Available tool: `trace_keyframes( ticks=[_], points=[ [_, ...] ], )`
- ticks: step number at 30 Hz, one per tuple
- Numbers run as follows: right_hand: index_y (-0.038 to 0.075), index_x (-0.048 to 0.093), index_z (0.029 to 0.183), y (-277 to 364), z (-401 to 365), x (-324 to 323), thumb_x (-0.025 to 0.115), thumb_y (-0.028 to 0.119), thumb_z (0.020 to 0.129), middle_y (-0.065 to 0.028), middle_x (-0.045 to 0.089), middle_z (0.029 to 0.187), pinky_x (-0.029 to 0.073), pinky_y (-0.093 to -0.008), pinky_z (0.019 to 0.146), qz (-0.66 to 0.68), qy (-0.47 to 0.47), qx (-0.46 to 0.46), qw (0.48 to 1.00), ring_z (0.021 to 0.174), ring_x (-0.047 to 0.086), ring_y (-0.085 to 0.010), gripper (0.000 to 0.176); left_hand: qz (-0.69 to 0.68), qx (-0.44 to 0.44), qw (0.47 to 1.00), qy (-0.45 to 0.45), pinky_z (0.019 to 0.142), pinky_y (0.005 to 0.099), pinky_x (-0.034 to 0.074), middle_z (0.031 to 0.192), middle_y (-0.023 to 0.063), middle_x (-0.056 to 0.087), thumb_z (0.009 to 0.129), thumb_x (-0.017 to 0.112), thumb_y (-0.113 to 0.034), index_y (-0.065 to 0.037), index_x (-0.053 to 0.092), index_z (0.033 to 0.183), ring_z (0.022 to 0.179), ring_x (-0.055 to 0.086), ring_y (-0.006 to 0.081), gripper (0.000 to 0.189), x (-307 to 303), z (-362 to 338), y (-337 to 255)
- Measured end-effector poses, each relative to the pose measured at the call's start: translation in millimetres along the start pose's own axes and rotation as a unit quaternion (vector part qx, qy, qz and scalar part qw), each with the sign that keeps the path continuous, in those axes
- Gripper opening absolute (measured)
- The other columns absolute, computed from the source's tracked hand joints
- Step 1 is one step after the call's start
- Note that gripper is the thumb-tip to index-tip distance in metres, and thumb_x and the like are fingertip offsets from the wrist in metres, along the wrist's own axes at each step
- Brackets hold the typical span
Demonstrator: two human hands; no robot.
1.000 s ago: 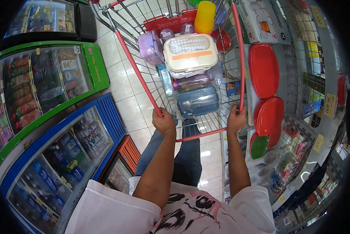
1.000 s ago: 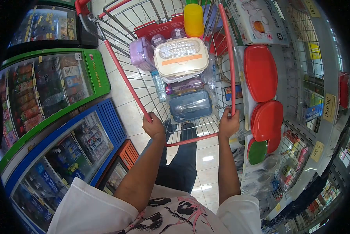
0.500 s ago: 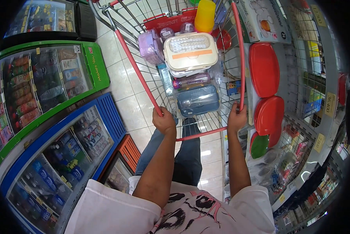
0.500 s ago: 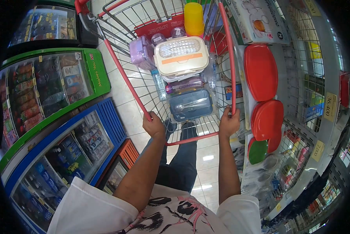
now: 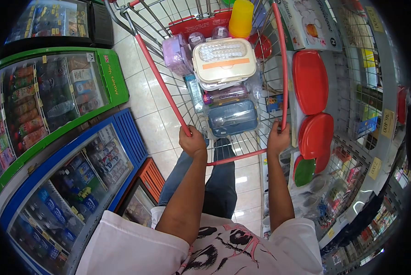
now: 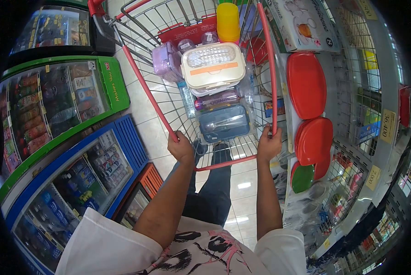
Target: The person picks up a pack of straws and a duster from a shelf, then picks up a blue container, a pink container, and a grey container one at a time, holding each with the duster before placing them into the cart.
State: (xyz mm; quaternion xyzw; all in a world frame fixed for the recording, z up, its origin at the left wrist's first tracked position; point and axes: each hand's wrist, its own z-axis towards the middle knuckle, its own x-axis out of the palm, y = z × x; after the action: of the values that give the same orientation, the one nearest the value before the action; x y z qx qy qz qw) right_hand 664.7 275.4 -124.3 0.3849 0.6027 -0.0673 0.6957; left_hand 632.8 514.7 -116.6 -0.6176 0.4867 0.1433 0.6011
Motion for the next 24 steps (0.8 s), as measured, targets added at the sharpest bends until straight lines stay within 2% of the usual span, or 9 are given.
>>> trace_keyframes(
  ticks=[24],
  points=[
    [0.007, 0.058, 0.080, 2.3, -0.6, -2.3, 0.062, 0.035, 0.084, -0.0100, 0.063, 0.070, 0.043, -0.0416, 0.055, 0.016, 0.003, -0.017, 1.000, 0.057, 0.059, -0.0282, 0.028, 0.013, -0.009, 1.000, 0.003, 0.054, 0.0439, 0.040, 0.060, 0.0189, 0.053, 0.083, 0.053, -0.015, 0.001, 0.053, 0.072, 0.053, 0.051, 0.0357, 0.019, 0.3, 0.5, -0.2]
  ],
)
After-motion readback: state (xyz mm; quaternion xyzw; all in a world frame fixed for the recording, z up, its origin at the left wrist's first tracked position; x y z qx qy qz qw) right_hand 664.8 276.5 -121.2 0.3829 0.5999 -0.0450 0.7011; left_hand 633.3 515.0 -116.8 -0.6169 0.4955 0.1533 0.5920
